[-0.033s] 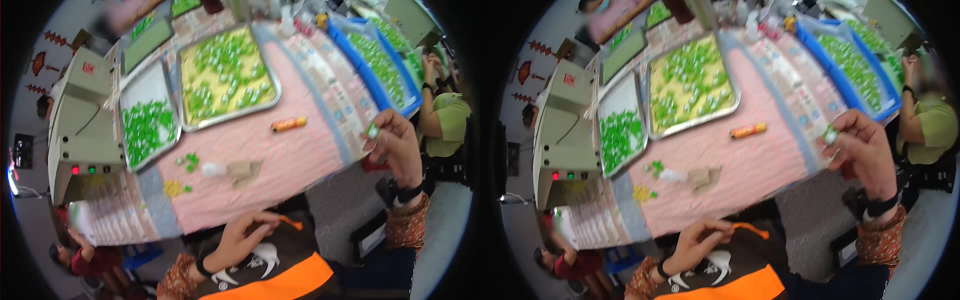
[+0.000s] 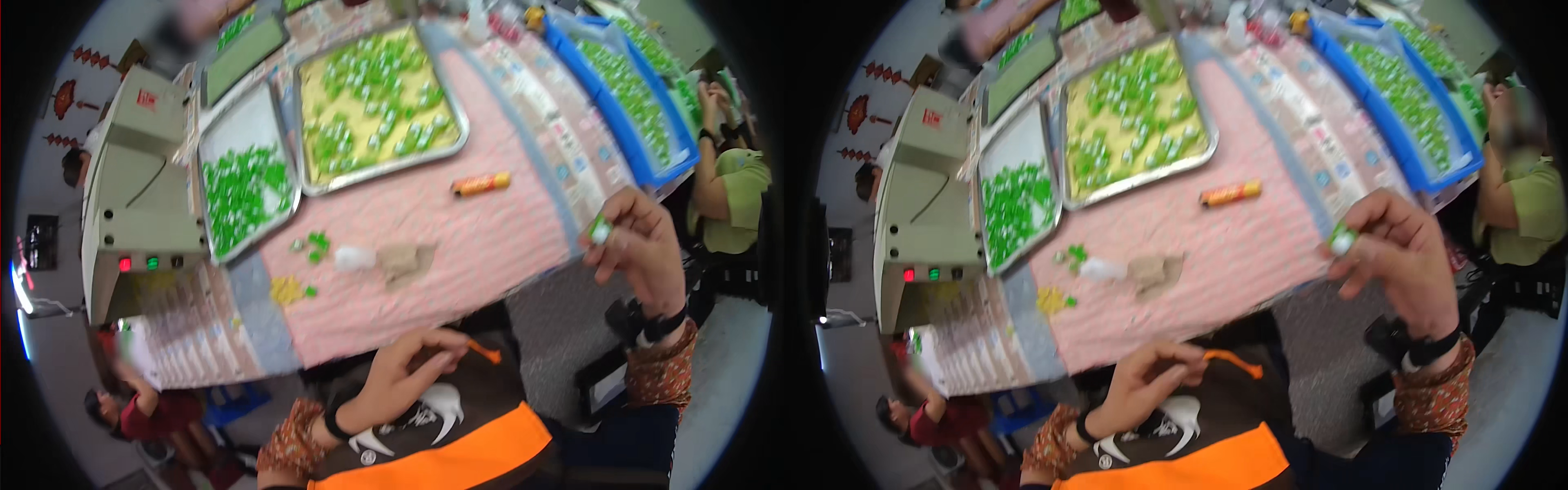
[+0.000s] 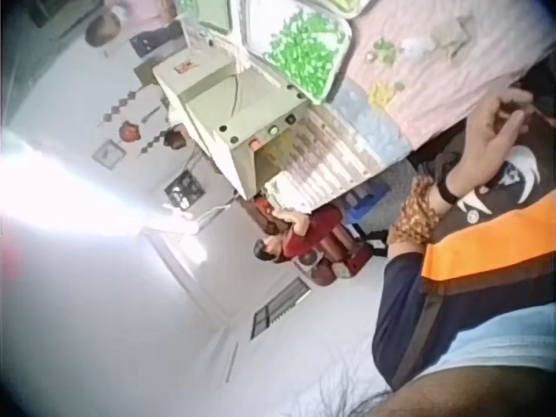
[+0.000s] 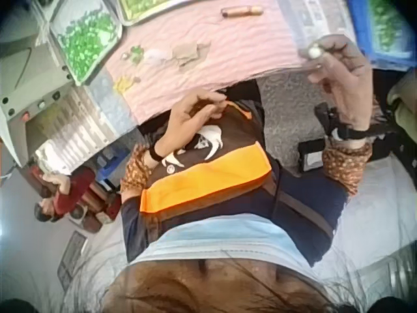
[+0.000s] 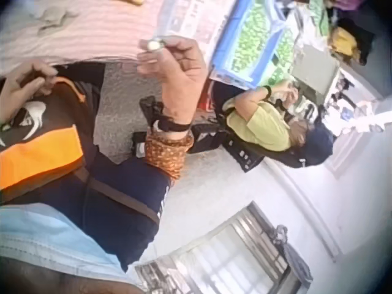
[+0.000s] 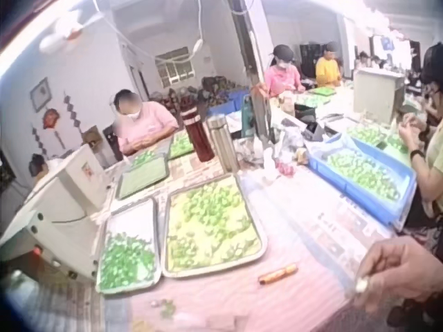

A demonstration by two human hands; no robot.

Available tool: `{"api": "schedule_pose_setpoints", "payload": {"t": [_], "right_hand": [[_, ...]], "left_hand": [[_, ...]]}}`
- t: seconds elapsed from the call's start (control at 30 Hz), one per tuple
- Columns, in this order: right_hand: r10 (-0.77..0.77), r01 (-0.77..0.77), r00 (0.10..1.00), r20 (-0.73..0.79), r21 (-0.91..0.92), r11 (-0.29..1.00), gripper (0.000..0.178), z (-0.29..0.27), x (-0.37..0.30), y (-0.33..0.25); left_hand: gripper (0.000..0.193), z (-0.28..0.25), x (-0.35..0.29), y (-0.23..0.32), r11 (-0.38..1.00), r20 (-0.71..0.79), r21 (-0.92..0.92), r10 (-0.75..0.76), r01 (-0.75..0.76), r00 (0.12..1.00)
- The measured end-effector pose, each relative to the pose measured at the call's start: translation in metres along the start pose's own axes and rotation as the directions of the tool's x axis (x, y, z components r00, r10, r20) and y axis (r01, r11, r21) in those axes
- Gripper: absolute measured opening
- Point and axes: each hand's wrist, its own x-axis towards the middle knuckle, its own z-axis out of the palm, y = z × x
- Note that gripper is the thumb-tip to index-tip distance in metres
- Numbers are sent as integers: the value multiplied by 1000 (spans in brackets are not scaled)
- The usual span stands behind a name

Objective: Apply adhesive to small plastic components and assemble them.

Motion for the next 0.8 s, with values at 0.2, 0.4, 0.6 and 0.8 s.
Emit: {"api": "schedule_pose_setpoints", "payload": {"t": [0.2,0.4,0.6,0.8], "right_hand": [[223,-300,938,264,299,906,16,78,-30,89],[242,-355,922,303,409,840,18,106,-47,124],[160,-213,966,203,278,937,18,119,-56,126],[-411,450,893,183,-363,816,19,129,-55,123]], "left_hand": [[34,4,9,4,995,17,-100,-3,4,1000],[28,2,6,-12,993,-74,-105,43,-51,996],[28,0,1,-17,993,-72,-108,46,-54,996],[28,1,1,-20,984,-89,-145,87,-99,992]]}}
